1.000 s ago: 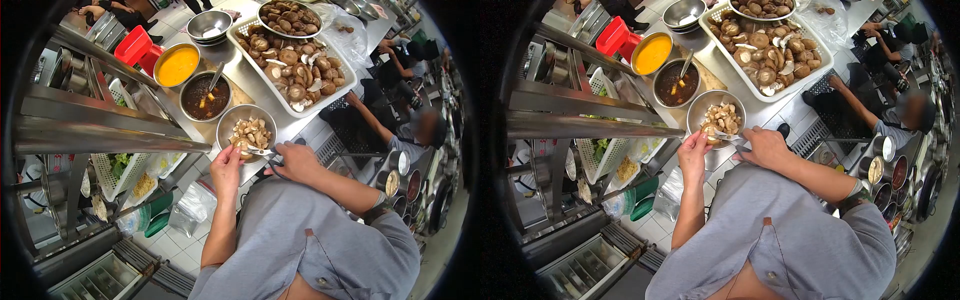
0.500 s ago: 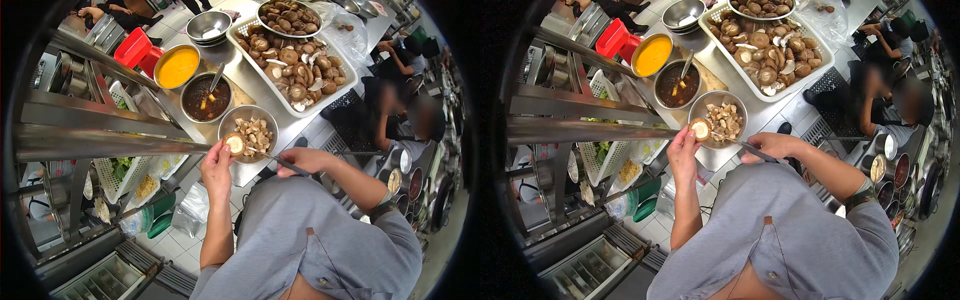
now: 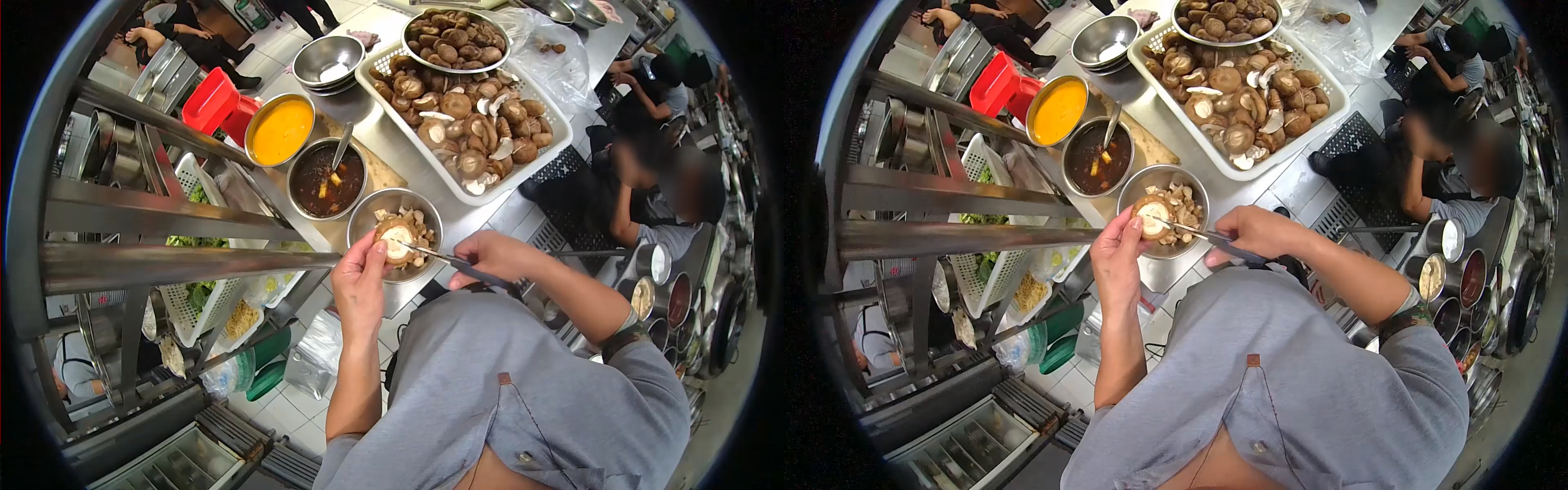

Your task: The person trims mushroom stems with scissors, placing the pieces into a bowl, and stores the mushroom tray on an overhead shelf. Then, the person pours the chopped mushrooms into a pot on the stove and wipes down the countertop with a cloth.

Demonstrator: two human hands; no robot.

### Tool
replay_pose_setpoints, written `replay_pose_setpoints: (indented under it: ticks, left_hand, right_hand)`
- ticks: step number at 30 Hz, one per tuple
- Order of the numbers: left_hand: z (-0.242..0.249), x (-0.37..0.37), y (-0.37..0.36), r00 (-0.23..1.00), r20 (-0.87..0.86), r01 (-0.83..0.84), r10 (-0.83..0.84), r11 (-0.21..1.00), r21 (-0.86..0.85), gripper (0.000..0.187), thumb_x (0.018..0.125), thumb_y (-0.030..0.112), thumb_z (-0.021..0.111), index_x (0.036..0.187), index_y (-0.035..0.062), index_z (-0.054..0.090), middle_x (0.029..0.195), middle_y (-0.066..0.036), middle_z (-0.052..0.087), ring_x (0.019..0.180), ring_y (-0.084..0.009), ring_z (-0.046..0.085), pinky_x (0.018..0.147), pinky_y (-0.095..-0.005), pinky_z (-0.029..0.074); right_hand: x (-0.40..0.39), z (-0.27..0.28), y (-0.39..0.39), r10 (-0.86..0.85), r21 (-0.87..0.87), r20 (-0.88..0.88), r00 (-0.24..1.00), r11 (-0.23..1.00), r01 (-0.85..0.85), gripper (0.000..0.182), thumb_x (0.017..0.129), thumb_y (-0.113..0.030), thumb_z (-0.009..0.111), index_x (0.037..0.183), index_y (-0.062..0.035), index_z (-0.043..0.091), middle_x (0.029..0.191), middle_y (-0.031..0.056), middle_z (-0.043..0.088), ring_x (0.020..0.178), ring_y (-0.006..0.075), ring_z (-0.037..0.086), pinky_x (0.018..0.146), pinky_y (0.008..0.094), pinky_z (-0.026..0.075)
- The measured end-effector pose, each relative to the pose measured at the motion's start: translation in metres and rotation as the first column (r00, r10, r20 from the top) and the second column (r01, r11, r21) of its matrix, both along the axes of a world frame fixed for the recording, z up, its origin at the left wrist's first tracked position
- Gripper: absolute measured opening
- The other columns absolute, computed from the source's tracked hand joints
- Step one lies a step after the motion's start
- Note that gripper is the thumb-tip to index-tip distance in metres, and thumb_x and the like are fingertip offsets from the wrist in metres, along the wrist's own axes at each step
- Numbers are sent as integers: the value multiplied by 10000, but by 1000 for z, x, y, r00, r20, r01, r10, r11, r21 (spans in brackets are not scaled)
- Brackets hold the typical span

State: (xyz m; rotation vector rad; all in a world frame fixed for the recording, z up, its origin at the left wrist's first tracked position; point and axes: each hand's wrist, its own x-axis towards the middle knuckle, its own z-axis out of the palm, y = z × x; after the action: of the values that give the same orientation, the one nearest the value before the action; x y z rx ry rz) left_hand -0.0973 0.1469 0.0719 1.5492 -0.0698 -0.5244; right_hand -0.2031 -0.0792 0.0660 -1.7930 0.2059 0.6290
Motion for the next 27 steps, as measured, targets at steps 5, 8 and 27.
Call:
replay_pose_setpoints:
  ticks: [5,8,27]
  left_hand:
    - [-2,7,-31,996,-46,-74,72,996,-47,368,1000,133,606,1318,-51,575,1095,-76,692,918,-95,640,780,-243,530]
    - [-10,19,-77,997,-59,45,-55,986,-159,378,1003,127,601,1334,-50,558,1111,-83,692,940,-102,648,799,-249,534]
    - [-8,-8,-234,770,557,69,-311,908,413,299,909,97,692,1177,-30,655,1241,-183,624,1102,-295,614,904,-353,507]
  right_hand:
    - [-30,-16,-73,-50,303,-142,989,949,92,359,849,-374,805,783,-71,624,599,-30,569,529,57,544,483,222,421]
    - [-37,-13,-110,-328,359,-66,942,873,329,338,886,-365,768,826,-64,626,662,-33,583,571,62,565,510,213,443]
    - [124,-96,-509,-304,-623,684,663,229,748,210,897,-233,617,1031,-73,641,992,185,707,938,375,675,818,496,516]
